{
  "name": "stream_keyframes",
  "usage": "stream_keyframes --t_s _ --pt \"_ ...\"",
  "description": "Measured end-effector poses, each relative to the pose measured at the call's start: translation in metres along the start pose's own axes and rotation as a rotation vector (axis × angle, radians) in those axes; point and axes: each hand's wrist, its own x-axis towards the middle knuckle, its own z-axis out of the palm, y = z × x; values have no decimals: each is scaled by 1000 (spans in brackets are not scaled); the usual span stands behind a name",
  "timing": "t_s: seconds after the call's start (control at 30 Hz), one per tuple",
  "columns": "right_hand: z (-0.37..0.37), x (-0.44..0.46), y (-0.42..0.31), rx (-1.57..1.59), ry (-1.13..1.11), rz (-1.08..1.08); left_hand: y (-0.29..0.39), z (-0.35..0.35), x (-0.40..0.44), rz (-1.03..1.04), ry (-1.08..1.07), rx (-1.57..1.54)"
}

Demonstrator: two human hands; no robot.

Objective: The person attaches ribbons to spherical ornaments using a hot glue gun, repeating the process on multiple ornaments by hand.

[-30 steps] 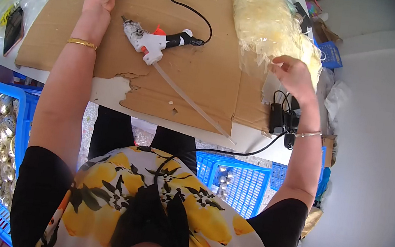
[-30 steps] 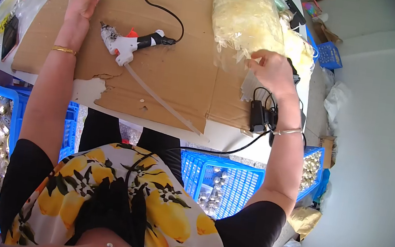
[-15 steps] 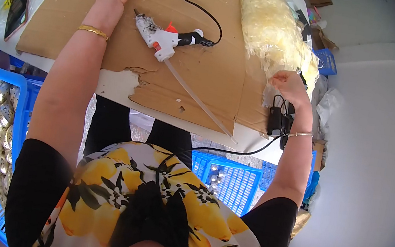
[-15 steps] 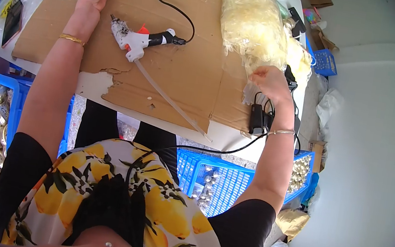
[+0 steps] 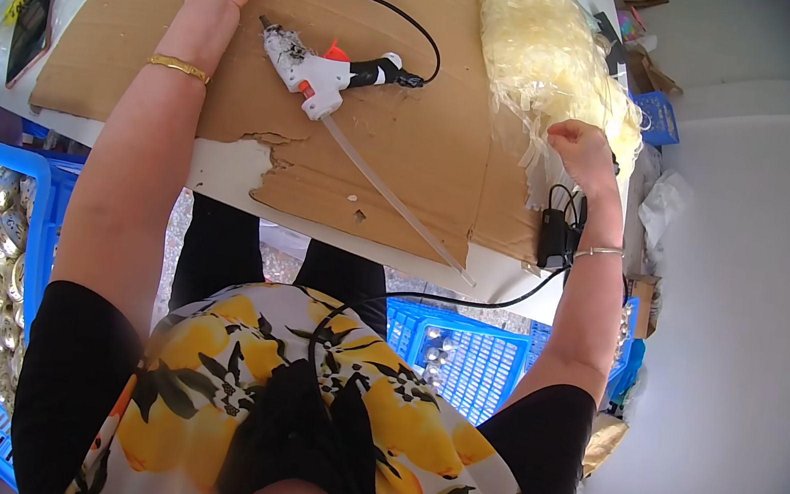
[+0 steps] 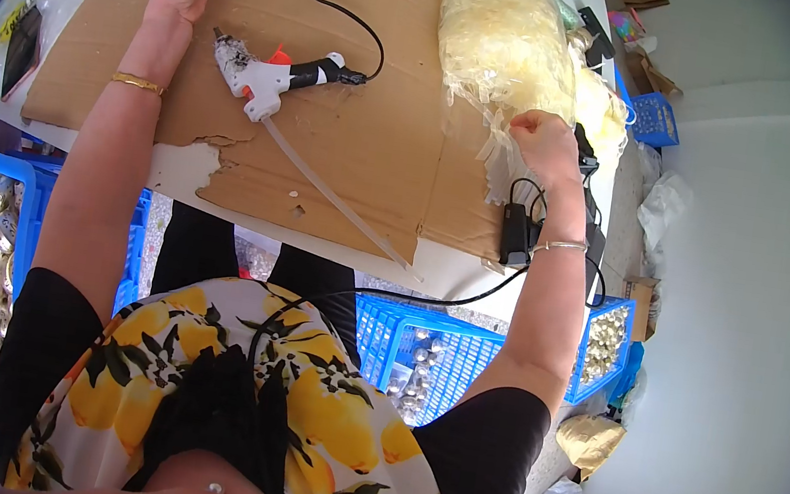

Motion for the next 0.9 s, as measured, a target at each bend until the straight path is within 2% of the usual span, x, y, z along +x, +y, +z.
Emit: stream_keyframes --t_s 0.07,0.13,0.27,0.37,0.47,0.6,0.7,0.73,0.77,0.83,0.9 --pt "4 5 8 49 -15 -11 0 1 -1 3 -64 38" --pt "4 4 5 170 -131 -28 -2 2 0 19 -84 59" --pt "8 3 1 71 -173 -24 -3 2 1 17 -109 56" --pt "5 0 -1 28 -141 -41 -1 5 -2 7 -85 32" --pt "-12 -6 0 135 88 -272 -7 -1 3 37 -143 -5" --pt "-33 -16 -16 231 50 -173 1 13 -7 75 -160 58" --pt "-22 -9 -8 196 47 -202 3 21 -16 155 -247 86" --pt "-19 -8 -7 -38 47 -223 5 25 -21 119 -256 98" --pt "-16 -7 -3 -38 52 -222 6 27 -22 86 -264 110" --pt "-10 -3 3 49 64 -90 1 24 -18 95 -279 130" --pt "-9 -1 7 171 39 -47 0 20 -17 92 -293 160"
